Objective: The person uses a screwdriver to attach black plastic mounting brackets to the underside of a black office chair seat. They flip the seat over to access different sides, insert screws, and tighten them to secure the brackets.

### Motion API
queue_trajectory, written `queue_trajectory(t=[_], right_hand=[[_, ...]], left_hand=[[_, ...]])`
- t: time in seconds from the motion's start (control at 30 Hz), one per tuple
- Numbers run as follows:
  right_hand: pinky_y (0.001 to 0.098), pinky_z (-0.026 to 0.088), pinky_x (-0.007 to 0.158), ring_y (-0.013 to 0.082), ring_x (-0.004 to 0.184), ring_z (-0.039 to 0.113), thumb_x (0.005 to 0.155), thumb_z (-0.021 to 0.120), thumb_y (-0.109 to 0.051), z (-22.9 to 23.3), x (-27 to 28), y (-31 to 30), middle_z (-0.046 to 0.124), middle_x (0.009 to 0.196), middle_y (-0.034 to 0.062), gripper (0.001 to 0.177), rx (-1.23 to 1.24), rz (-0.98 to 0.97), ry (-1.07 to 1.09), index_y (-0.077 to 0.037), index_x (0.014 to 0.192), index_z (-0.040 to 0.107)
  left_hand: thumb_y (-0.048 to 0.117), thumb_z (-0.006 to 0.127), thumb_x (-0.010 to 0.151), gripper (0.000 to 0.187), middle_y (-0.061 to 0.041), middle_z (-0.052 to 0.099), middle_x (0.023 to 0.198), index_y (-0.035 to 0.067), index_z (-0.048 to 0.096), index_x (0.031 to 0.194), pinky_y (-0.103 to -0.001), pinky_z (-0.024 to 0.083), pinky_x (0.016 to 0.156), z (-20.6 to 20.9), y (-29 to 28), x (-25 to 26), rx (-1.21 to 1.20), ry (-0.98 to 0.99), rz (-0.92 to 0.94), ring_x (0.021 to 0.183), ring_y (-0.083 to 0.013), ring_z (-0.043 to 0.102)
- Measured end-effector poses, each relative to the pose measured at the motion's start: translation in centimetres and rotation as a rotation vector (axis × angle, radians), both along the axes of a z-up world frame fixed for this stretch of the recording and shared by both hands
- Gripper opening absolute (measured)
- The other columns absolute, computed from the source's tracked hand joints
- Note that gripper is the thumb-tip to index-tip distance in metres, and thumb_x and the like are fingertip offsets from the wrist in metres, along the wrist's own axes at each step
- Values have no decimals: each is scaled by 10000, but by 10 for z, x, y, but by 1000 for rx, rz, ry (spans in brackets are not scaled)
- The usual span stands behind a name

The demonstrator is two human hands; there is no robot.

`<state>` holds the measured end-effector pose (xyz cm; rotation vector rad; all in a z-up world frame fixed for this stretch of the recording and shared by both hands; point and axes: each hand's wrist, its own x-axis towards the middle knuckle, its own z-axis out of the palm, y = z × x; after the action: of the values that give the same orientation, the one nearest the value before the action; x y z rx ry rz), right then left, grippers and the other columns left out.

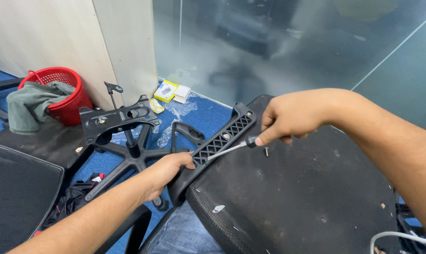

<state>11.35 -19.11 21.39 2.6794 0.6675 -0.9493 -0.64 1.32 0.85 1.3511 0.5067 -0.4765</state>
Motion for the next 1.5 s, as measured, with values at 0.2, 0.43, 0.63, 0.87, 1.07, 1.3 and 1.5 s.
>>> queue_trajectory(t=[0.2, 0.43, 0.63, 0.87, 1.07, 1.3, 1.5], right_hand=[[314, 405, 482, 145, 517, 499, 788, 805, -265, -29, 25, -83, 673, 729, 12, 360, 495, -159, 206, -141, 1100, 675], [303, 394, 506, 125, 563, 490, 783, 806, -201, -39, 30, -115, 718, 777, 41, 335, 837, -361, -52, -85, 1095, 773], [298, 361, 511, 111, 565, 462, 800, 819, -209, -37, 22, -103, 642, 726, 31, 311, 738, -324, -176, -113, 1096, 809], [266, 364, 450, 85, 494, 471, 848, 753, -254, -51, 27, -100, 727, 690, 18, 259, 781, -537, 19, -50, 998, 804], [229, 315, 358, 70, 435, 477, 891, 707, -255, -58, 31, -99, 721, 669, 86, 255, 810, -765, 136, -12, 926, 774], [252, 281, 347, 93, 400, 443, 891, 746, -280, -46, 36, -92, 607, 577, 78, 328, 727, -693, 51, 36, 804, 759], [290, 343, 422, 136, 465, 488, 862, 792, -219, -35, 46, -80, 574, 603, 33, 219, 626, -498, -11, -32, 975, 783]], left_hand=[[171, 541, 787, 548, -102, 736, 1075, 104, 694, 1309, -318, 515, 870, 5, 4, 3, -15, -49, -67, 951, -192, 685], [162, 529, 778, 459, -85, 739, 949, 97, 711, 1194, -321, 575, 756, 1, 3, 31, -105, -5, -110, 791, -179, 704], [335, 578, 948, 337, -74, 750, 786, 44, 739, 999, -289, 575, 540, -6, -11, 84, -75, 86, -86, 567, -143, 683], [323, 579, 929, 291, -69, 719, 709, 70, 719, 894, -331, 576, 483, -17, -28, 122, -78, 112, -146, 495, -159, 656], [287, 603, 898, 264, -79, 709, 686, 48, 715, 880, -327, 565, 471, -22, -29, 128, -94, 115, -133, 477, -162, 645], [277, 608, 891, 269, -93, 698, 702, 30, 712, 912, -340, 567, 458, -16, -32, 125, -39, 97, -162, 471, -169, 637], [282, 594, 890, 272, -91, 711, 719, 39, 710, 927, -340, 573, 463, -7, -33, 121, -39, 102, -188, 477, -163, 647]])
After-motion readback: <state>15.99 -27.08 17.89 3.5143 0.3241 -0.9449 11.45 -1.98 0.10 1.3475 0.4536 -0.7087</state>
